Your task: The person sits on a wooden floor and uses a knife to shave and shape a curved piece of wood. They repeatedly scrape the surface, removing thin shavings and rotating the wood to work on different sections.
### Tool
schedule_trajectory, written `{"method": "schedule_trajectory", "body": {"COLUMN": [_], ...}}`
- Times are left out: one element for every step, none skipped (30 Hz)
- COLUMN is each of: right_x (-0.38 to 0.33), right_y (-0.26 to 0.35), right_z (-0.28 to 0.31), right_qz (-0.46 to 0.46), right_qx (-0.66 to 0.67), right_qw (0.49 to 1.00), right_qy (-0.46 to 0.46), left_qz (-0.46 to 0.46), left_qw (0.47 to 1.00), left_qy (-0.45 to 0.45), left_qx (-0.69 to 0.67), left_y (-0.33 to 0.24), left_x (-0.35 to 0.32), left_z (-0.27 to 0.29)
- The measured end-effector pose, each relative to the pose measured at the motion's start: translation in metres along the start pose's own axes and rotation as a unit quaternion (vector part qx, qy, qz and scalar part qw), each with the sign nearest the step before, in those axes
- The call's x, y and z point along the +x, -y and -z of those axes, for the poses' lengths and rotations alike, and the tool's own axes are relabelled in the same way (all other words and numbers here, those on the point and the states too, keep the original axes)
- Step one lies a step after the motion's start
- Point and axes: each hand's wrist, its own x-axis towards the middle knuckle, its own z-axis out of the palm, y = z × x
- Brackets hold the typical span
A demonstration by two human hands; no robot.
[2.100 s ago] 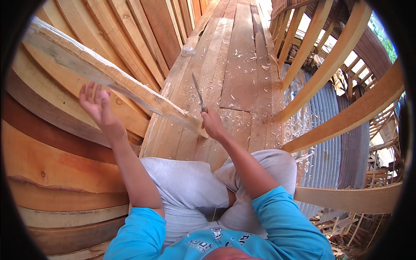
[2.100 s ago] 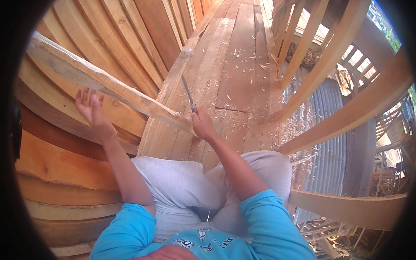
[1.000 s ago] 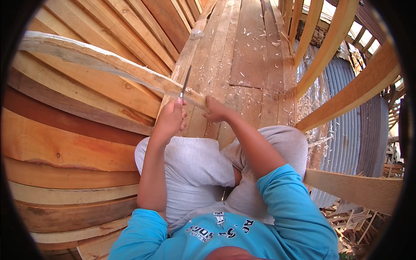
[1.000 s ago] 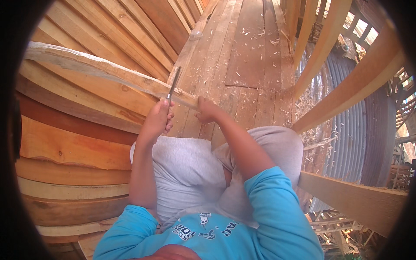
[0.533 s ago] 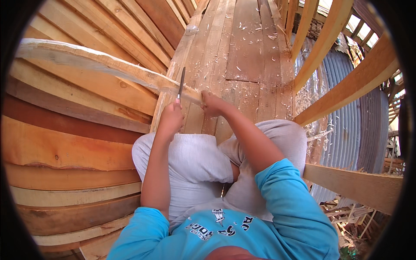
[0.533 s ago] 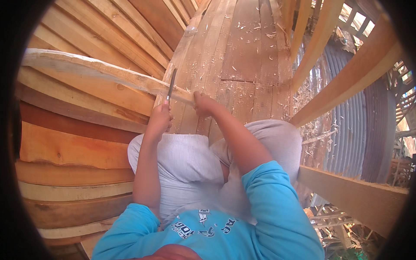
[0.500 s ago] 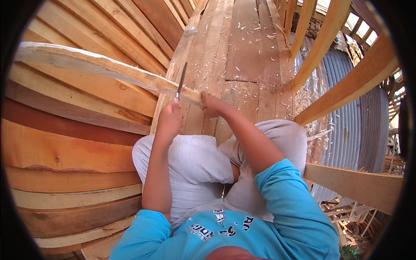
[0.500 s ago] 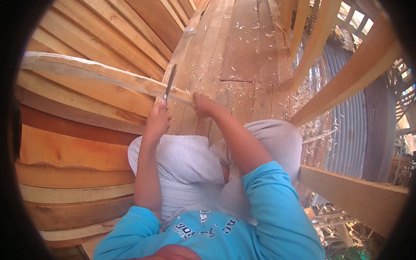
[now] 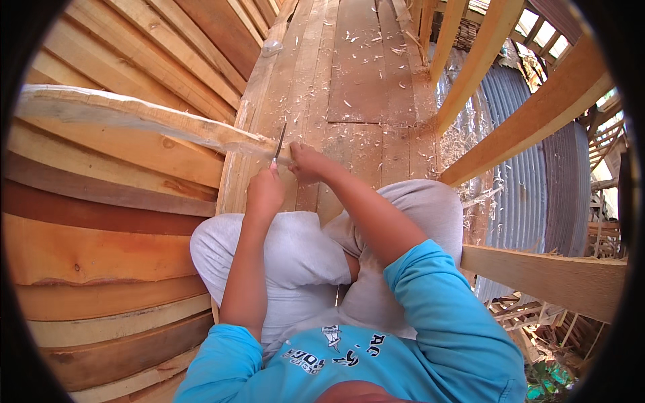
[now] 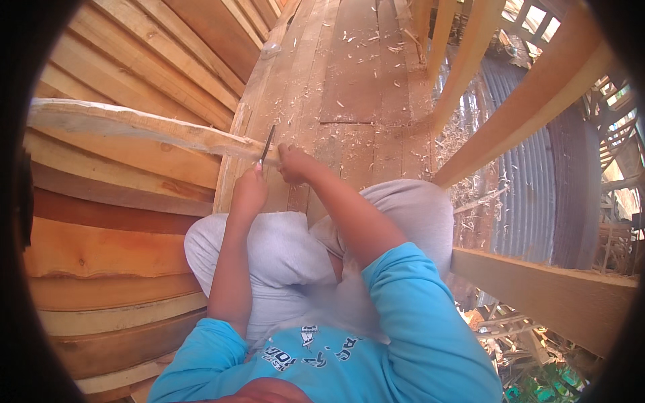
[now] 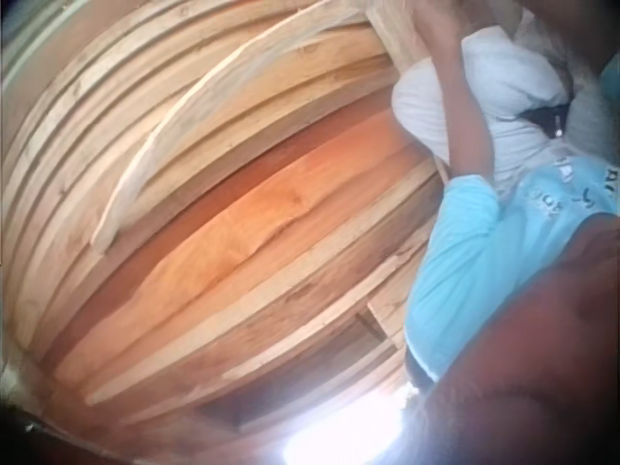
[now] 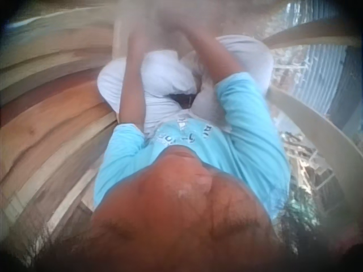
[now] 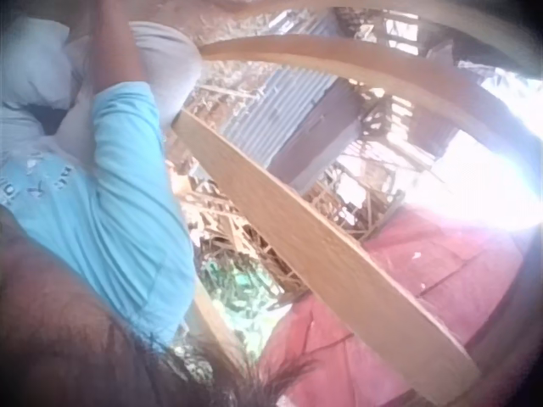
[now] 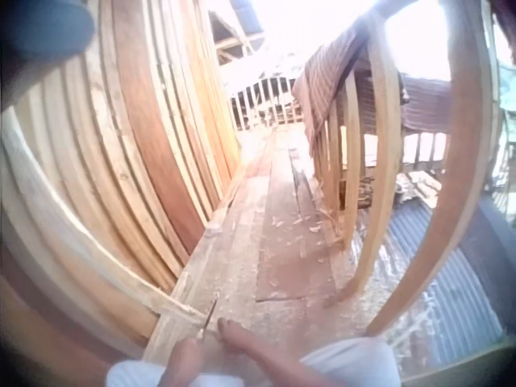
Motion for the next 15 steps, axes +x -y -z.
{"method": "schedule_trajectory", "body": {"right_x": [0.004, 0.002, 0.000, -0.002, -0.001, -0.001, 0.001, 0.001, 0.001, -0.002, -0.002, -0.001, 0.000, -0.001, -0.002], "right_y": [-0.002, -0.008, -0.015, -0.014, -0.008, -0.002, -0.004, -0.007, -0.009, -0.008, -0.007, -0.008, -0.006, -0.004, -0.002], "right_z": [0.003, 0.002, 0.003, 0.002, 0.002, 0.002, 0.004, 0.005, 0.005, 0.003, 0.002, 0.003, 0.005, 0.005, 0.005], "right_qz": [-0.004, -0.005, -0.006, 0.003, 0.008, 0.013, 0.014, 0.009, 0.005, -0.001, -0.007, -0.014, -0.016, -0.013, -0.010], "right_qx": [-0.010, 0.001, 0.011, 0.021, 0.029, 0.036, 0.042, 0.029, 0.015, 0.007, 0.007, 0.007, 0.004, 0.000, -0.004], "right_qw": [1.000, 1.000, 1.000, 1.000, 0.999, 0.999, 0.999, 0.999, 1.000, 1.000, 1.000, 1.000, 1.000, 1.000, 1.000], "right_qy": [-0.004, -0.013, -0.021, -0.023, -0.018, -0.013, -0.013, -0.019, -0.024, -0.028, -0.025, -0.022, -0.017, -0.012, -0.008], "left_qz": [-0.018, -0.026, -0.032, -0.027, -0.017, -0.008, -0.005, -0.022, -0.039, -0.054, -0.026, 0.002, 0.034, 0.027, 0.020], "left_qw": [1.000, 0.997, 0.991, 0.982, 0.989, 0.994, 0.998, 0.995, 0.992, 0.989, 0.991, 0.993, 0.994, 0.997, 0.999], "left_qy": [-0.023, -0.058, -0.093, -0.136, -0.110, -0.084, -0.054, -0.070, -0.086, -0.099, -0.091, -0.084, -0.080, -0.062, -0.044], "left_qx": [0.008, -0.039, -0.086, -0.132, -0.100, -0.069, -0.039, -0.061, -0.082, -0.100, -0.089, -0.079, -0.070, -0.045, -0.021], "left_y": [-0.010, -0.023, -0.036, -0.042, -0.026, 0.002, -0.004, -0.009, -0.015, -0.021, -0.016, -0.010, -0.005, -0.001, 0.000], "left_x": [-0.001, -0.004, -0.008, -0.014, -0.006, 0.012, 0.018, 0.015, 0.008, 0.000, 0.004, 0.011, 0.014, 0.013, 0.011], "left_z": [-0.001, 0.002, 0.010, 0.015, 0.008, -0.006, -0.003, -0.003, -0.004, 0.001, -0.001, -0.003, -0.004, -0.006, -0.010]}}
